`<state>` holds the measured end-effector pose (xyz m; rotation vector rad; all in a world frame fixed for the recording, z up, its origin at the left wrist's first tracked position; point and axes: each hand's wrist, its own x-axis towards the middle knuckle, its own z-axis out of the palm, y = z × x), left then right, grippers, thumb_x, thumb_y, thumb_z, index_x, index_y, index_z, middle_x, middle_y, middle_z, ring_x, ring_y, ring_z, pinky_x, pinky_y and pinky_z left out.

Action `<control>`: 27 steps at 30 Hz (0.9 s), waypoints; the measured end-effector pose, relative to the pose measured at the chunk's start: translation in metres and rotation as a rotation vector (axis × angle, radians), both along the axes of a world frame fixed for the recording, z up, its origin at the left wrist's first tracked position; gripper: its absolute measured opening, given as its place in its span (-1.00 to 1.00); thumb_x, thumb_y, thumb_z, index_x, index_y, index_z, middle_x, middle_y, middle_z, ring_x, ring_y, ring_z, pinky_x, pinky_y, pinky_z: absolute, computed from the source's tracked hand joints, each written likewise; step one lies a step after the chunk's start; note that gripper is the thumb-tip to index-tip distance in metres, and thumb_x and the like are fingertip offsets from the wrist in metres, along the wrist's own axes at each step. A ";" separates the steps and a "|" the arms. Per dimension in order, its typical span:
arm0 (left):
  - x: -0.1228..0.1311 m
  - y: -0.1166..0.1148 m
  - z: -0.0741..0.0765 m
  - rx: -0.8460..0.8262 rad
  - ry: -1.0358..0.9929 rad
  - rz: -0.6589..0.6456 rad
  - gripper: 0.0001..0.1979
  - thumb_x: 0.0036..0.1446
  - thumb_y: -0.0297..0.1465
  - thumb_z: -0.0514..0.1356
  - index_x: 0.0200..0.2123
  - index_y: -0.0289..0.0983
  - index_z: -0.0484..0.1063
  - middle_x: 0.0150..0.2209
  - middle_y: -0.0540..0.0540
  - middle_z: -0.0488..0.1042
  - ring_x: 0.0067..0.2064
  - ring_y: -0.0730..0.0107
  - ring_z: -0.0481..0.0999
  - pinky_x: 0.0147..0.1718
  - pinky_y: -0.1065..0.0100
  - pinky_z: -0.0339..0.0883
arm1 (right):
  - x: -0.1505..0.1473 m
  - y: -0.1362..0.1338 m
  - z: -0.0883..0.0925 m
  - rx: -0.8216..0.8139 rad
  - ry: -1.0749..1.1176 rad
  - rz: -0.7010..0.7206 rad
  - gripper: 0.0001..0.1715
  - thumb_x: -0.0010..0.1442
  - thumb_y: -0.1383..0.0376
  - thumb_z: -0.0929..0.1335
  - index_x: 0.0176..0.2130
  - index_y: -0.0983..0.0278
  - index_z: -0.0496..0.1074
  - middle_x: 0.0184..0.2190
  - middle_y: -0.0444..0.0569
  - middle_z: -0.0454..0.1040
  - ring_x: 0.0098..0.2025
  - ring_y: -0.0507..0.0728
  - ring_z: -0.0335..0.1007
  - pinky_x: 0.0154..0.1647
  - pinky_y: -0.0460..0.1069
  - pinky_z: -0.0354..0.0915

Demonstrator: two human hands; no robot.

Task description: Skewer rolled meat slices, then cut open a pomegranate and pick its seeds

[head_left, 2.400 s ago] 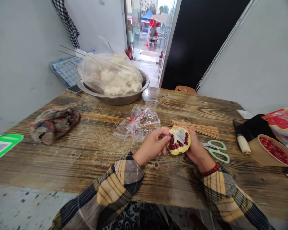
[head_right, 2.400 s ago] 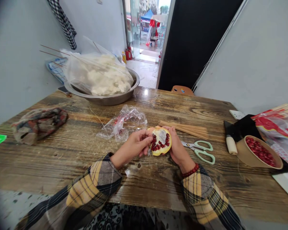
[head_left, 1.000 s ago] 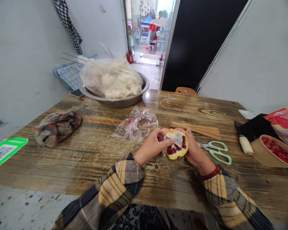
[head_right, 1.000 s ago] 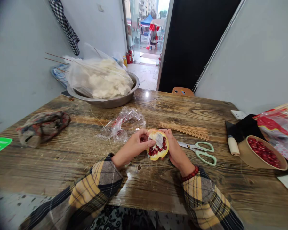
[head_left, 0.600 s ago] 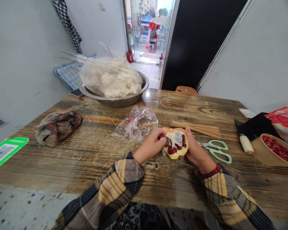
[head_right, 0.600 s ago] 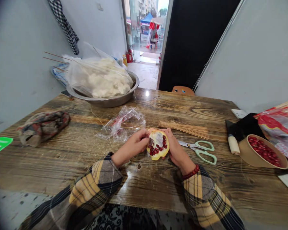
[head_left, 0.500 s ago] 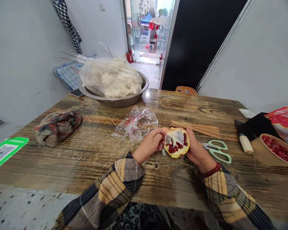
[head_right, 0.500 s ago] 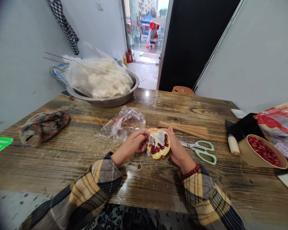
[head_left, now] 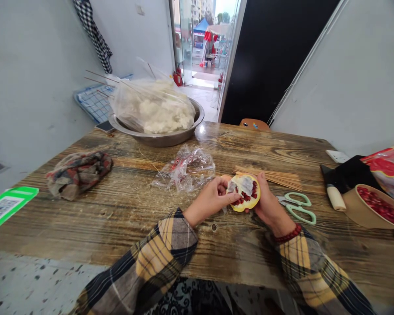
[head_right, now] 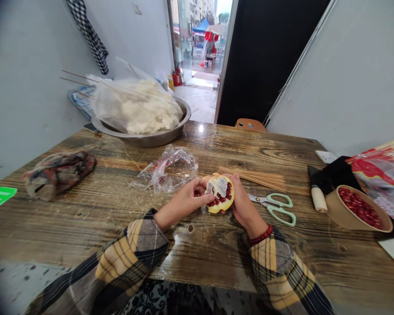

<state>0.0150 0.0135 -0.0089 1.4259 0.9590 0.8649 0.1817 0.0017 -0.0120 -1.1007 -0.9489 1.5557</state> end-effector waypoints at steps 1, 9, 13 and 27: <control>0.000 0.000 -0.001 0.005 0.001 -0.015 -0.66 -0.04 -0.22 0.31 -0.29 -0.33 0.35 -0.37 -0.03 0.41 -0.39 0.49 0.35 -0.41 0.43 0.23 | 0.000 0.000 0.000 0.005 -0.008 -0.006 -0.25 0.07 -0.30 0.23 -0.08 0.22 0.41 -0.46 -0.08 0.54 -0.61 0.05 0.39 -0.83 -0.14 0.22; 0.001 0.000 0.000 0.015 -0.017 -0.045 -0.81 0.08 -0.33 0.18 -0.25 -0.31 0.34 -0.41 0.03 0.38 -0.52 0.62 0.26 -0.56 0.52 0.14 | 0.001 0.000 0.003 -0.001 -0.047 -0.036 -0.24 0.07 -0.29 0.23 -0.07 0.23 0.42 -0.50 -0.09 0.52 -0.64 0.04 0.35 -0.85 -0.15 0.20; 0.000 -0.001 0.002 -0.094 -0.051 -0.071 -0.87 0.14 -0.38 0.06 -0.25 -0.29 0.33 -0.58 0.11 0.26 -0.64 0.63 0.18 -0.68 0.55 0.03 | 0.002 0.001 0.003 -0.004 -0.036 -0.010 -0.21 0.10 -0.30 0.19 -0.06 0.24 0.43 -0.50 -0.05 0.54 -0.64 0.05 0.35 -0.83 -0.14 0.21; -0.002 -0.002 -0.001 -0.273 -0.131 -0.133 -0.56 0.01 -0.12 0.27 -0.17 -0.32 0.36 -0.48 0.06 0.33 -0.62 0.70 0.18 -0.69 0.57 -0.05 | 0.005 0.006 -0.012 0.216 -0.197 -0.127 -0.35 0.10 -0.26 0.24 -0.13 0.16 0.43 -0.12 -0.08 0.55 -0.15 0.15 0.46 -0.14 0.03 0.37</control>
